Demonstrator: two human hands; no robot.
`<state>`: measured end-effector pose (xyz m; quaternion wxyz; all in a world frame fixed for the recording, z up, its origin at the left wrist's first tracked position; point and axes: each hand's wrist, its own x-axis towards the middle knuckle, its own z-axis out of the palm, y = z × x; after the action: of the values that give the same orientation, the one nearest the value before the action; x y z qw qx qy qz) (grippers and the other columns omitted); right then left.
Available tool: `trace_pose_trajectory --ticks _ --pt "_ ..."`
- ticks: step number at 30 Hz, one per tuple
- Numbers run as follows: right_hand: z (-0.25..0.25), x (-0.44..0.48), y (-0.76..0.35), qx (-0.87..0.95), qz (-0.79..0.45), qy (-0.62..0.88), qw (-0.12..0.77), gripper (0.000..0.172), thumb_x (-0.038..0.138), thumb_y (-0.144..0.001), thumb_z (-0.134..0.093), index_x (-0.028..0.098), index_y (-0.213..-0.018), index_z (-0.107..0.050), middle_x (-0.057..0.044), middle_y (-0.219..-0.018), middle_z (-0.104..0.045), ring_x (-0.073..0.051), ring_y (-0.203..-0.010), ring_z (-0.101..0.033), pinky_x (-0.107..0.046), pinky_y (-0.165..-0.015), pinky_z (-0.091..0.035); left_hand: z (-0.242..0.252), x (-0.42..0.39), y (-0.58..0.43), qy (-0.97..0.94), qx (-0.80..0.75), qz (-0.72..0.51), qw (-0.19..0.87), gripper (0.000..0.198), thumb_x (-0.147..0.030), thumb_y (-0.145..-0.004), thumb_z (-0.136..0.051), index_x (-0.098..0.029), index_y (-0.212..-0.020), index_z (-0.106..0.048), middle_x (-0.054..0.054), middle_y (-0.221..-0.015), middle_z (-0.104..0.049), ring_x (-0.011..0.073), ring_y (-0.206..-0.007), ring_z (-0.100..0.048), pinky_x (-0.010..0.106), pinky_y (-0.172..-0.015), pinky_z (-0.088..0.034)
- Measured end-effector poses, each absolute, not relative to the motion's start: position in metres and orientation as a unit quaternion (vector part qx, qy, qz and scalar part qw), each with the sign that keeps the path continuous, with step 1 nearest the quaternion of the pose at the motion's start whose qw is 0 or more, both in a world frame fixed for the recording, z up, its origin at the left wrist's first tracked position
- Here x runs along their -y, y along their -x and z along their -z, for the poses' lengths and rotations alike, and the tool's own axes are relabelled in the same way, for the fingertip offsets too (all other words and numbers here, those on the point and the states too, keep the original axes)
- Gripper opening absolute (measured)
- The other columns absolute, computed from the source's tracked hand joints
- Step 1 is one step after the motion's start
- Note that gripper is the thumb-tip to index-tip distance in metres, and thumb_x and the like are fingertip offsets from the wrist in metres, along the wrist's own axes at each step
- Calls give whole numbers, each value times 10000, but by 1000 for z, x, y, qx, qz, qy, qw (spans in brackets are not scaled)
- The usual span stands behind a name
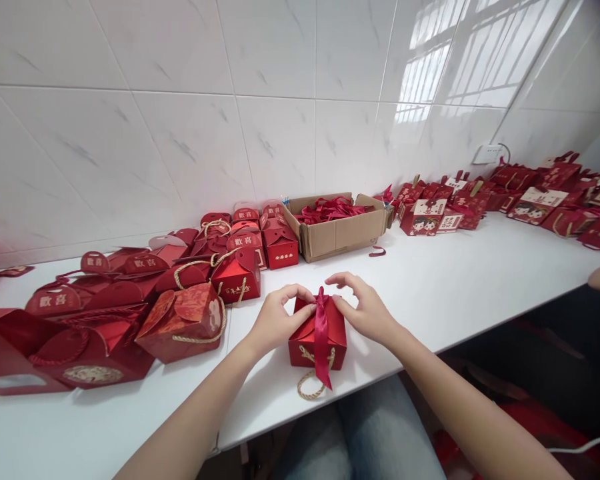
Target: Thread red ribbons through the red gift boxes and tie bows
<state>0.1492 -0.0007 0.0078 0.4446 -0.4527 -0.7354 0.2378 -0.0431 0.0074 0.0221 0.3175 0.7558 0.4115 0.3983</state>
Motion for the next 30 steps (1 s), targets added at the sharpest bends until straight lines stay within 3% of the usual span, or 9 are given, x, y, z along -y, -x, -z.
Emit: trace_pose_trajectory --ticks 2,5,8,13,18,21,24,27,30 --pt "-7 -3 -151 764 -267 407 423 383 100 -763 -488 217 -1126 -525 -64 -1150 -620 -186 -1082 -573 -374 -933 -437 -23 -7 44 -755 -408 -397 326 70 -228 -758 -590 -165 -771 -618 23 -785 -661 162 -771 -611 283 -777 -475" --pt "-7 -7 -149 779 -280 369 423 391 98 -770 -484 218 -1141 -509 -53 -1052 -663 -166 -991 -626 -341 -872 -469 -22 -7 45 -754 -404 -401 329 69 -223 -767 -573 -164 -781 -605 22 -792 -649 158 -779 -604 276 -780 -468" --pt "-8 -7 -149 803 -188 375 423 302 130 -794 -496 228 -1076 -546 -42 -934 -692 -177 -867 -647 -369 -838 -452 -21 -6 45 -754 -406 -404 322 59 -219 -766 -567 -168 -777 -595 21 -792 -644 158 -780 -599 278 -781 -463" --pt "-23 6 -156 860 -54 335 382 279 141 -827 -485 221 -1086 -550 -52 -923 -688 -168 -783 -630 -390 -859 -388 -23 -5 44 -752 -413 -406 315 55 -217 -756 -566 -169 -759 -592 21 -778 -642 160 -767 -597 277 -769 -461" --pt "-40 9 -167 863 -93 374 328 265 292 -874 -508 226 -1124 -570 -21 -749 -675 -141 -597 -568 -305 -667 -440 -24 -4 43 -755 -407 -406 316 45 -200 -758 -556 -173 -760 -592 18 -784 -644 162 -774 -602 275 -775 -464" --pt "-38 -2 -168 831 -164 389 362 273 276 -894 -459 212 -1131 -579 -74 -994 -679 -156 -738 -615 -287 -640 -474 -25 -3 44 -761 -402 -399 316 56 -178 -763 -541 -173 -769 -597 18 -798 -650 162 -791 -606 276 -795 -459" --pt "-30 -11 -165 842 -223 324 369 351 197 -865 -468 236 -1206 -538 -76 -1202 -609 -171 -939 -612 -311 -746 -509 -24 -3 45 -768 -394 -392 317 72 -175 -779 -529 -173 -790 -599 17 -812 -651 160 -805 -608 273 -803 -457" --pt "-24 -14 -161 856 -216 289 371 316 191 -845 -515 236 -1153 -567 -68 -1116 -645 -182 -992 -597 -342 -832 -495 -24 -3 46 -772 -390 -386 321 76 -176 -792 -522 -173 -804 -597 17 -825 -651 158 -816 -612 266 -806 -457" --pt "-24 -10 -159 858 -183 293 381 182 216 -851 -535 214 -1018 -604 -59 -965 -668 -168 -863 -607 -318 -774 -493 -24 -3 48 -777 -388 -382 317 87 -162 -793 -514 -173 -813 -598 14 -828 -651 152 -815 -612 257 -799 -457"
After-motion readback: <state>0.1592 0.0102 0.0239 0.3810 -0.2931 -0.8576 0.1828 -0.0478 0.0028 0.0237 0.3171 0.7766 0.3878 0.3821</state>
